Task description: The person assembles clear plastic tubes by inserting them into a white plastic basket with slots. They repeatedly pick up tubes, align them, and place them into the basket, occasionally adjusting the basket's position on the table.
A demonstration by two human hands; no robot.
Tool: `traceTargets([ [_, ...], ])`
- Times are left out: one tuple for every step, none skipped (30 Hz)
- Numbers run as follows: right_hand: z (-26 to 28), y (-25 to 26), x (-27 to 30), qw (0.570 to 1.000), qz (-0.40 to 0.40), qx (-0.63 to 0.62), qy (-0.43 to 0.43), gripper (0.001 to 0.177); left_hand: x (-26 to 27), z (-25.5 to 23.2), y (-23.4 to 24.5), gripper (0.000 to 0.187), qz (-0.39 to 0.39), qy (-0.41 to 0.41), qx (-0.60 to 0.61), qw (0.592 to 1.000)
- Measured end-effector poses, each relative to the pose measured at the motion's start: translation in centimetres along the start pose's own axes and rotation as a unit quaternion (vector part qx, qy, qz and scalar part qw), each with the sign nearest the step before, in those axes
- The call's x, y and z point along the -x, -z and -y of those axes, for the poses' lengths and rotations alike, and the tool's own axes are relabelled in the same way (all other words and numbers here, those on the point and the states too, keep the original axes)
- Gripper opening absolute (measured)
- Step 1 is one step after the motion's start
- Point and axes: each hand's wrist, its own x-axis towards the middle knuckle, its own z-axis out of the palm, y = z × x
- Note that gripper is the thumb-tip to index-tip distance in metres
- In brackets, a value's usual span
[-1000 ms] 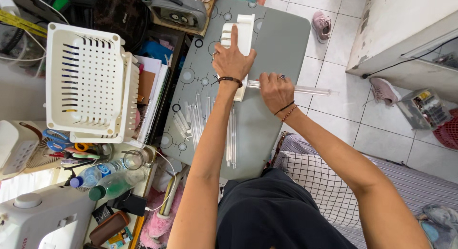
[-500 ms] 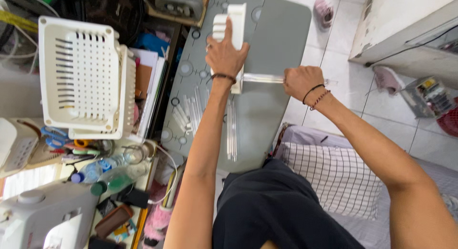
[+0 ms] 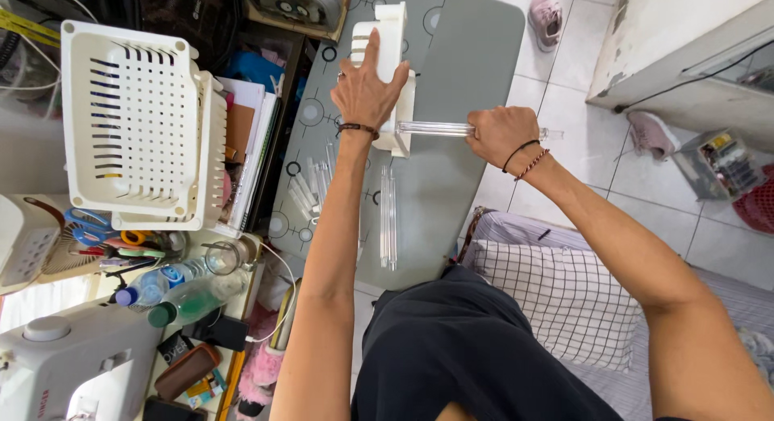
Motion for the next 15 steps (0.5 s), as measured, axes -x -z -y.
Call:
traceTargets([
  [0.0, 0.4, -0.4, 0.999, -0.028, -0.013, -0.014, 0.014, 0.0, 0.4, 0.6, 0.083, -0.015, -0.018, 0.018, 1.000],
  [-0.1, 0.8, -0.7, 0.998, -0.056, -0.026, -0.027, 0.015, 0.2, 1.1, 1.3, 0.090, -0.019, -0.033, 0.129, 0.991],
  [0.0, 1.2, -0.6, 0.995, -0.080, -0.043, -0.043, 0.016, 1.3, 1.9, 1.9, 0.097, -0.017, -0.049, 0.236, 0.971],
  [-0.2, 1.7, -0.8, 0.995, -0.080, -0.041, -0.052, 0.019, 2.1, 2.2, 2.2, 0.105, -0.013, -0.064, 0.340, 0.938],
  [-0.5, 2.2, -0.7, 0.994, -0.078, -0.041, -0.063, 0.022, 3.0, 2.3, 2.0, 0.114, -0.042, -0.120, 0.324, 0.937],
  [-0.6, 2.7, -0.6, 0.994, -0.075, -0.040, -0.074, 0.026, 3.8, 2.0, 1.5, 0.124, -0.070, -0.177, 0.308, 0.932],
  [-0.7, 3.3, -0.5, 0.994, -0.070, -0.035, -0.072, 0.027, 4.0, 1.3, 0.9, 0.134, -0.102, -0.233, 0.291, 0.922],
  [-0.7, 3.9, -0.4, 0.995, -0.065, -0.029, -0.069, 0.028, 4.1, 0.5, 0.1, 0.132, -0.126, -0.209, 0.248, 0.938],
  [-0.6, 4.4, -0.2, 0.996, -0.059, -0.024, -0.065, 0.029, 4.2, -0.4, -0.7, 0.130, -0.150, -0.182, 0.204, 0.950],
  [-0.6, 4.8, -0.1, 0.996, -0.040, -0.045, -0.072, 0.030, 4.2, -0.9, -1.2, 0.129, -0.173, -0.155, 0.159, 0.959],
  [-0.6, 5.0, 0.3, 0.995, -0.019, -0.067, -0.078, 0.030, 4.3, -1.0, -1.5, 0.125, -0.187, -0.156, 0.144, 0.959],
  [-0.6, 5.0, 0.5, 0.993, 0.002, -0.088, -0.084, 0.031, 4.4, -1.2, -1.9, 0.122, -0.201, -0.158, 0.130, 0.958],
  [-0.7, 4.7, 0.7, 0.989, 0.035, -0.104, -0.101, 0.034, 4.6, -1.2, -2.1, 0.119, -0.211, -0.161, 0.116, 0.957],
  [-0.9, 4.3, 0.7, 0.983, 0.068, -0.120, -0.118, 0.037, 4.8, -1.1, -2.2, 0.116, -0.183, -0.156, 0.130, 0.962],
  [-1.5, 3.8, 0.8, 0.976, 0.100, -0.137, -0.140, 0.040, 4.8, -1.2, -2.3, 0.114, -0.153, -0.154, 0.145, 0.965],
])
